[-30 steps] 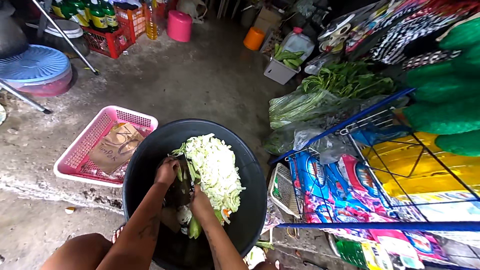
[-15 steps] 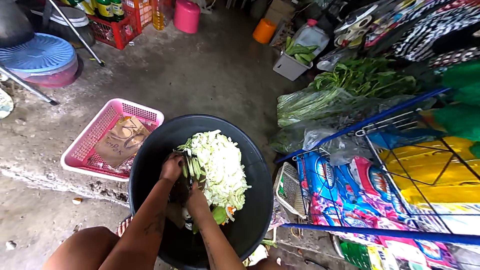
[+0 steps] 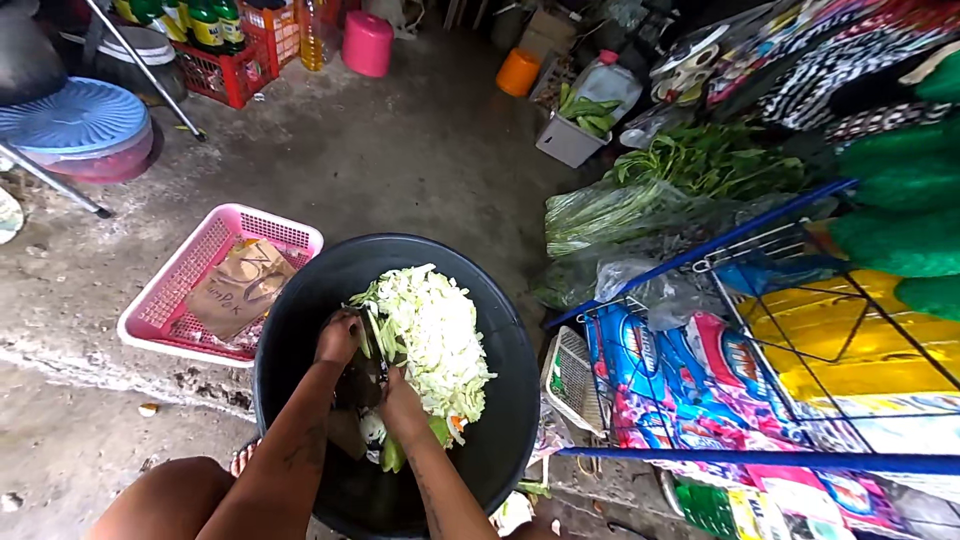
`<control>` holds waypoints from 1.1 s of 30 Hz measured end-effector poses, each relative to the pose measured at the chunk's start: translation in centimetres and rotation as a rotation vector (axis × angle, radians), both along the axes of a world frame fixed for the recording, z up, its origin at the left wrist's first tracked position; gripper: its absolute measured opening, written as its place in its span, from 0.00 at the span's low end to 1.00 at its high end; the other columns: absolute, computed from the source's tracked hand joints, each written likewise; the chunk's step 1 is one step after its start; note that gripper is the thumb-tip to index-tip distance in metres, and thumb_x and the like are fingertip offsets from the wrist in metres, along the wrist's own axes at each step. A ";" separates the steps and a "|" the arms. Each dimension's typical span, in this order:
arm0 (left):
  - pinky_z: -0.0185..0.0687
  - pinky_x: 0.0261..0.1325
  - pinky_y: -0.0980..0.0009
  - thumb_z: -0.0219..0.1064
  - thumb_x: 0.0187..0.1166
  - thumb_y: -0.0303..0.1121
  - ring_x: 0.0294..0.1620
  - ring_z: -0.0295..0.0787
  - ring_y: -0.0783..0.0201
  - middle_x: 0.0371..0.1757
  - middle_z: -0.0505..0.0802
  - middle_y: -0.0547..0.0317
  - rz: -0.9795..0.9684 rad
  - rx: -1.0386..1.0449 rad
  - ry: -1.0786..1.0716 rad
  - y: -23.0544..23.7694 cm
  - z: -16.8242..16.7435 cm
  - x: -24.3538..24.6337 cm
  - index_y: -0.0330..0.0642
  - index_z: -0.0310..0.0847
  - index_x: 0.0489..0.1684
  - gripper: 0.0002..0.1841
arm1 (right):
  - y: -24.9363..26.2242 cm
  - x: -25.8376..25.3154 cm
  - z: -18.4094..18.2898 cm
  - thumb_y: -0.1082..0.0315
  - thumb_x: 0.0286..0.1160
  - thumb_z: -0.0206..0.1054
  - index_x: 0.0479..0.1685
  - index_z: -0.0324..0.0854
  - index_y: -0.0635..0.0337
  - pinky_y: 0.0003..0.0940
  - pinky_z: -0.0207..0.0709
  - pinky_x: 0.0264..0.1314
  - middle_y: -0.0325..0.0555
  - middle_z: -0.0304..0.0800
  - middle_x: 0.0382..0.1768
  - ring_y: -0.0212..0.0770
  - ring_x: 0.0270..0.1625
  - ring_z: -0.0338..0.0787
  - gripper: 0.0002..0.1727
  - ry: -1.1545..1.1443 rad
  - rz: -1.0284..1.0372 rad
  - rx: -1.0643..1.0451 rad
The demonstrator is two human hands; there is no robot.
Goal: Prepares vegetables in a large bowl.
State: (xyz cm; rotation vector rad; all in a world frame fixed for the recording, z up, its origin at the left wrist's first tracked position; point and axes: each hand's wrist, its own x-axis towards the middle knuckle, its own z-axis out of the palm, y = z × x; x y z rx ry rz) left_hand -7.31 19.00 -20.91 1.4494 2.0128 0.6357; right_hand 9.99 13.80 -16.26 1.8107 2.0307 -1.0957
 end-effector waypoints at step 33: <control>0.69 0.85 0.53 0.58 0.89 0.30 0.83 0.76 0.49 0.80 0.81 0.44 0.014 -0.060 -0.034 1.4 0.6 0.7 0.40 0.79 0.76 0.19 | 1.7 0.8 0.8 0.58 0.95 0.48 0.86 0.63 0.54 0.58 0.82 0.69 0.59 0.90 0.62 0.57 0.66 0.91 0.25 0.040 -0.108 0.026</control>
